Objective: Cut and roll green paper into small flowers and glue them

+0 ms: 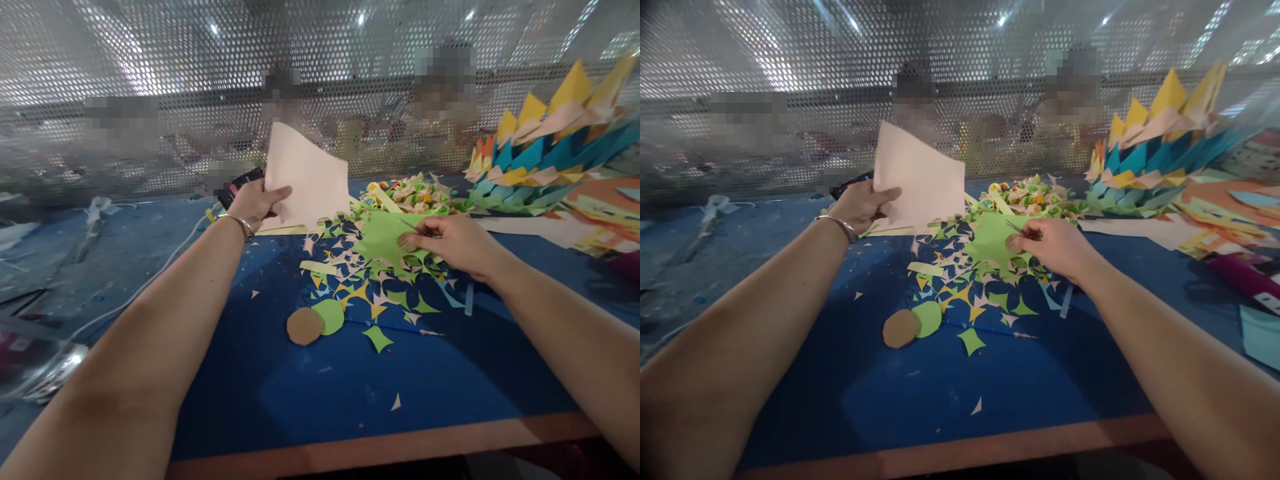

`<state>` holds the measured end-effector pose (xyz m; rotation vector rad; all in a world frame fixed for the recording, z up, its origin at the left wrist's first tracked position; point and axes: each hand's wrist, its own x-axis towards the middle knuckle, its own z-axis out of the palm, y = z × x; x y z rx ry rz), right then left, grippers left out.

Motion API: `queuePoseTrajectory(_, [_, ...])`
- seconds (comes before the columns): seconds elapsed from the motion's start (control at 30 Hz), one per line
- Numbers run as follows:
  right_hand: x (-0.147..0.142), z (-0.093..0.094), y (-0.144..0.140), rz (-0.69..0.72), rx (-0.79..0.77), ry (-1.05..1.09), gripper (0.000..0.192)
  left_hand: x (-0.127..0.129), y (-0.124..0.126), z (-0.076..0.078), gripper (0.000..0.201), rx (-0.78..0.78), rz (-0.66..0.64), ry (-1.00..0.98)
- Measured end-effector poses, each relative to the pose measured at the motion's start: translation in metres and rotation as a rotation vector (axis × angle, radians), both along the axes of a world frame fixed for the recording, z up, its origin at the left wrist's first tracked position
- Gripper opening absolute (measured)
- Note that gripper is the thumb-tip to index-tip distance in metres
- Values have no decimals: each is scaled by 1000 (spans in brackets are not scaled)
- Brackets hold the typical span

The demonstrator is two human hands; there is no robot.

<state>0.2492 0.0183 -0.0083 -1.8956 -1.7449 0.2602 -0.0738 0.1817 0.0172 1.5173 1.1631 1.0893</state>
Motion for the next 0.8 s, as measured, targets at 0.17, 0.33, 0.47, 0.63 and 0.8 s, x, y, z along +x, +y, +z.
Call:
queuePoseTrajectory(0.17, [3, 2, 1, 15, 3, -49, 33, 41, -35, 0, 22, -107, 20, -355])
queuePoseTrajectory(0.33, [7, 1, 1, 58, 45, -26, 32, 83, -86, -10, 29, -237, -149, -409])
queuePoseTrajectory(0.47, [9, 0, 2, 45, 23, 38, 29, 97, -109, -13, 40, -378, -331, -538])
queuePoseTrajectory(0.63, [10, -1, 4, 10, 7, 64, 23, 99, -107, -21, 37, -556, -425, -629])
queuePoseTrajectory(0.8, [12, 2, 2, -45, 18, 66, 36, 95, -98, -29, 37, -669, -361, -694])
